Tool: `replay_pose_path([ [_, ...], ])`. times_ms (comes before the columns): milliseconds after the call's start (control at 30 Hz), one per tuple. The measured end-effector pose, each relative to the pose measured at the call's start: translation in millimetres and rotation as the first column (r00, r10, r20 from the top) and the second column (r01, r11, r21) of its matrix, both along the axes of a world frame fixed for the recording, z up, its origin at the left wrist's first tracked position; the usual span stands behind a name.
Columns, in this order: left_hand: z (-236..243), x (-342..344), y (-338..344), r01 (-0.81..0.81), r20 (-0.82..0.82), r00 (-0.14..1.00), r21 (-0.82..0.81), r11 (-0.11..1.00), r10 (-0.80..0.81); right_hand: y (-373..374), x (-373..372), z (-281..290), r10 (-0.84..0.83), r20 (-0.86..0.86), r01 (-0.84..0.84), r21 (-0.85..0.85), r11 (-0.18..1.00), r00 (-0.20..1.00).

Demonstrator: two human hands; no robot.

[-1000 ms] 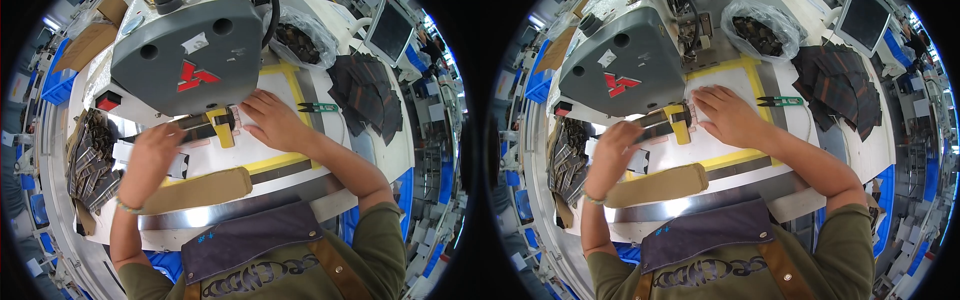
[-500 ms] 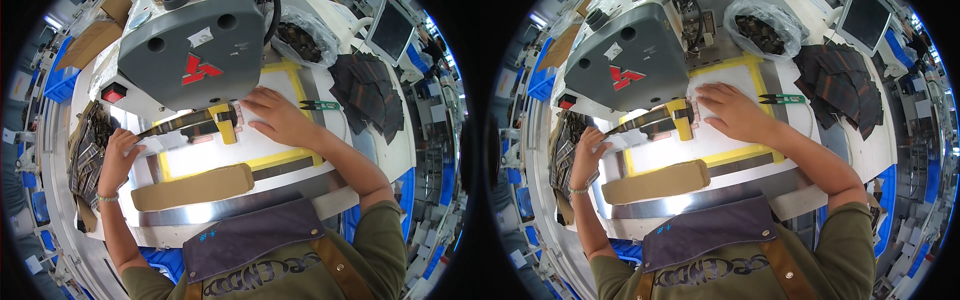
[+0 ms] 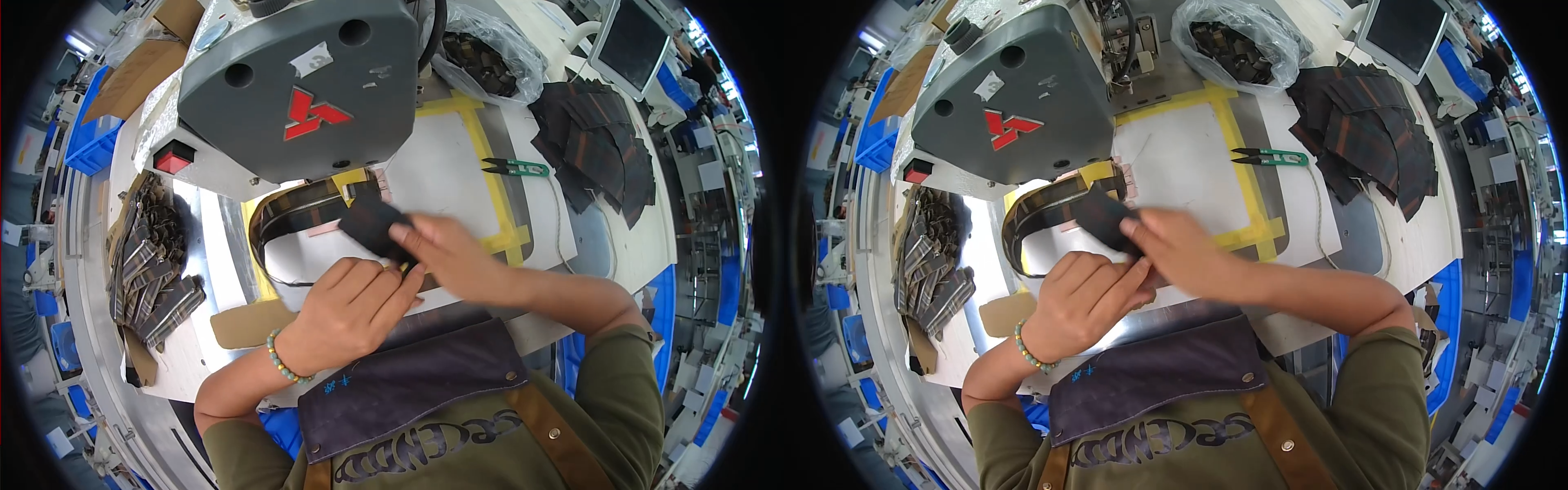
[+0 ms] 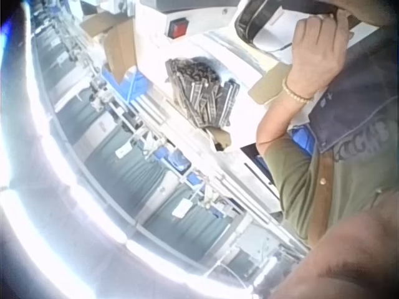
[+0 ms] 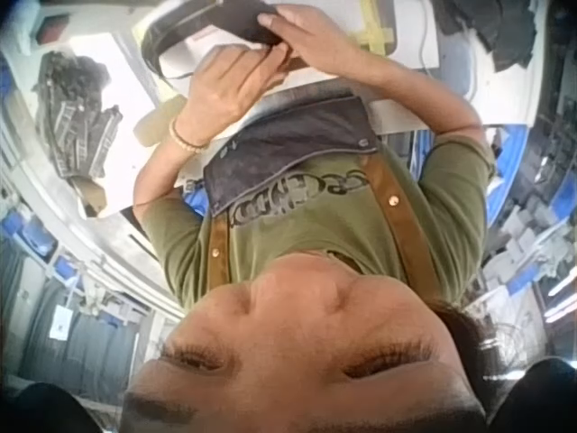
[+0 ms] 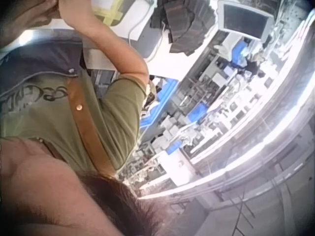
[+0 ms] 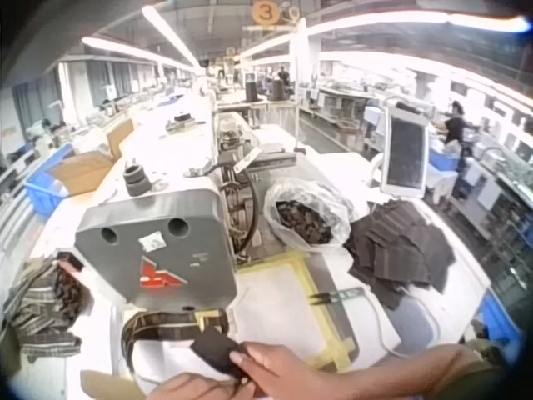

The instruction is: Sewing fabric straps onto a base material using an industrial sewing machine.

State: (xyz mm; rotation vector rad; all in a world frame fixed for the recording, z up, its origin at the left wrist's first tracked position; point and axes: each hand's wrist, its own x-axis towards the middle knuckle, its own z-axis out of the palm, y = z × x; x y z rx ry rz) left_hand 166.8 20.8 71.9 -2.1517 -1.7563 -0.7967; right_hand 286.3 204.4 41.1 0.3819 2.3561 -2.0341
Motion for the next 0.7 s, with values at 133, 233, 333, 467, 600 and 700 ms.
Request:
replay_pose_path([
  [133, -6, -34, -20, -0.064, -0.065, 0.996, -0.147, 0.987, 0.055, 62, -15, 3, -0.081, 0.049, 0.053, 0.418, 0.907, 0.996],
  [233, -17, -61, -19, -0.145, -0.059, 0.989, -0.270, 0.952, 0.134, 78, -28, 5, 0.052, 0.054, -0.072, 0.503, 0.861, 0.997],
  [333, -19, -70, -4, -0.124, -0.084, 0.992, -0.383, 0.915, 0.099, 80, -56, -18, 0.164, -0.108, -0.072, 0.578, 0.813, 0.980],
  [467, -31, -74, 12, -0.139, -0.082, 0.990, -0.408, 0.902, 0.116, 81, -78, -13, 0.074, 0.056, -0.093, 0.683, 0.724, 0.996],
  [600, -41, -75, 18, -0.149, -0.094, 0.988, -0.408, 0.901, 0.121, 89, -83, -24, 0.066, 0.043, -0.078, 0.691, 0.718, 0.997],
  [700, -43, -76, 19, -0.161, -0.106, 0.986, -0.404, 0.901, 0.128, 89, -83, -24, 0.070, 0.031, -0.072, 0.689, 0.721, 0.997],
])
